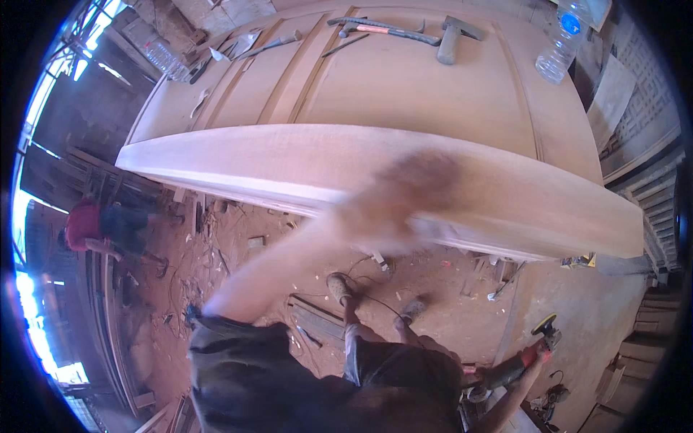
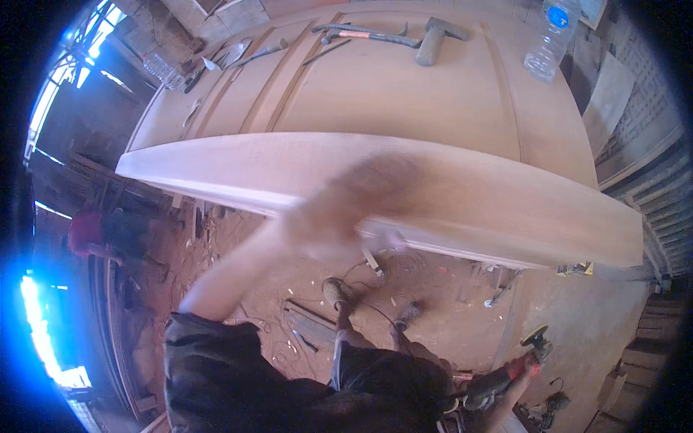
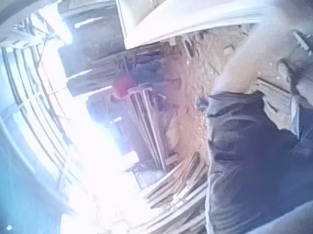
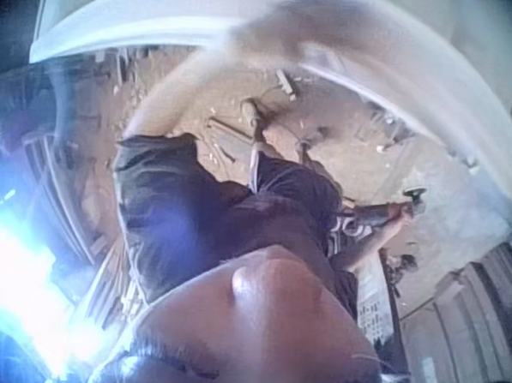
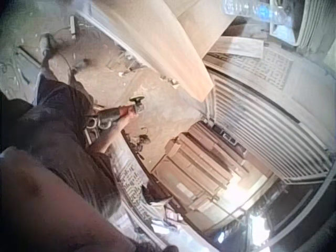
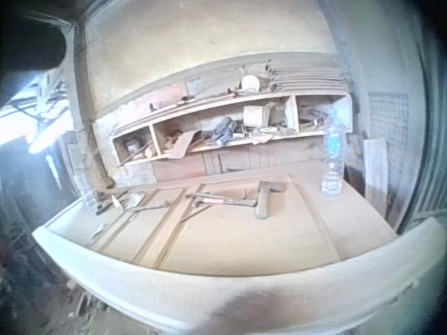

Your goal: The person sands a curved wooden panel with an orbital sander, then applies a reddish-brown paste filler to the edges using a putty knife and smooths it with a cloth. The person repeatedly wipes the surface and edges with a cloth while another person works nearby.

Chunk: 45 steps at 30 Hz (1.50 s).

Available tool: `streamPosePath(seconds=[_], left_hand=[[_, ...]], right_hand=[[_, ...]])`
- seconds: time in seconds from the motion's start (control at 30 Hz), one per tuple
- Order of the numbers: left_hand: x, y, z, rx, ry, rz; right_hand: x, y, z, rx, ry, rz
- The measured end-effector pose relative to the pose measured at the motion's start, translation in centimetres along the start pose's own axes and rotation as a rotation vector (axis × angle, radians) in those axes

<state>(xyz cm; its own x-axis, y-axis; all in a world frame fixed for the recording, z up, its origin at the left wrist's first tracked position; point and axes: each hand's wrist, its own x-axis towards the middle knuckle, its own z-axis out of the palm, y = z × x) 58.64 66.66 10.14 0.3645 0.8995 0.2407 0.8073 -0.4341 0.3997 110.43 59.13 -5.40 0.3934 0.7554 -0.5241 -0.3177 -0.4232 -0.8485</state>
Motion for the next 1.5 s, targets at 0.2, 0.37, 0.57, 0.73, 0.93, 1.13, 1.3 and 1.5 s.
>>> streamPosePath(seconds=[0.2,0.37,0.57,0.73,0.93,1.13,1.3,1.5], left_hand=[[-12.9,-16.2,-14.5,1.261,0.223,-1.09],[-1.4,-8.4,-6.0,0.111,0.478,-0.325],[8.3,1.7,3.0,0.225,-0.052,0.026],[8.6,-4.4,-5.2,0.735,0.03,-0.557],[21.0,6.0,10.5,0.265,0.21,0.383],[23.4,0.4,7.1,0.052,-0.158,0.133],[24.7,0.9,2.8,0.067,0.571,-0.193],[24.6,15.5,15.8,-0.03,-0.152,0.206]], right_hand=[[5.8,3.9,-2.8,0.085,-0.057,-0.011],[8.0,5.8,-4.7,0.133,-0.055,-0.005],[6.5,5.9,-7.1,0.139,-0.029,-0.056],[4.9,6.7,-11.1,0.197,0.057,-0.071],[3.0,7.6,-15.8,0.213,0.191,-0.092],[-1.4,6.3,-14.7,0.219,0.304,-0.223],[-1.4,7.3,-16.0,0.303,0.306,-0.22],[-1.9,3.7,-12.3,0.263,0.305,-0.237]])
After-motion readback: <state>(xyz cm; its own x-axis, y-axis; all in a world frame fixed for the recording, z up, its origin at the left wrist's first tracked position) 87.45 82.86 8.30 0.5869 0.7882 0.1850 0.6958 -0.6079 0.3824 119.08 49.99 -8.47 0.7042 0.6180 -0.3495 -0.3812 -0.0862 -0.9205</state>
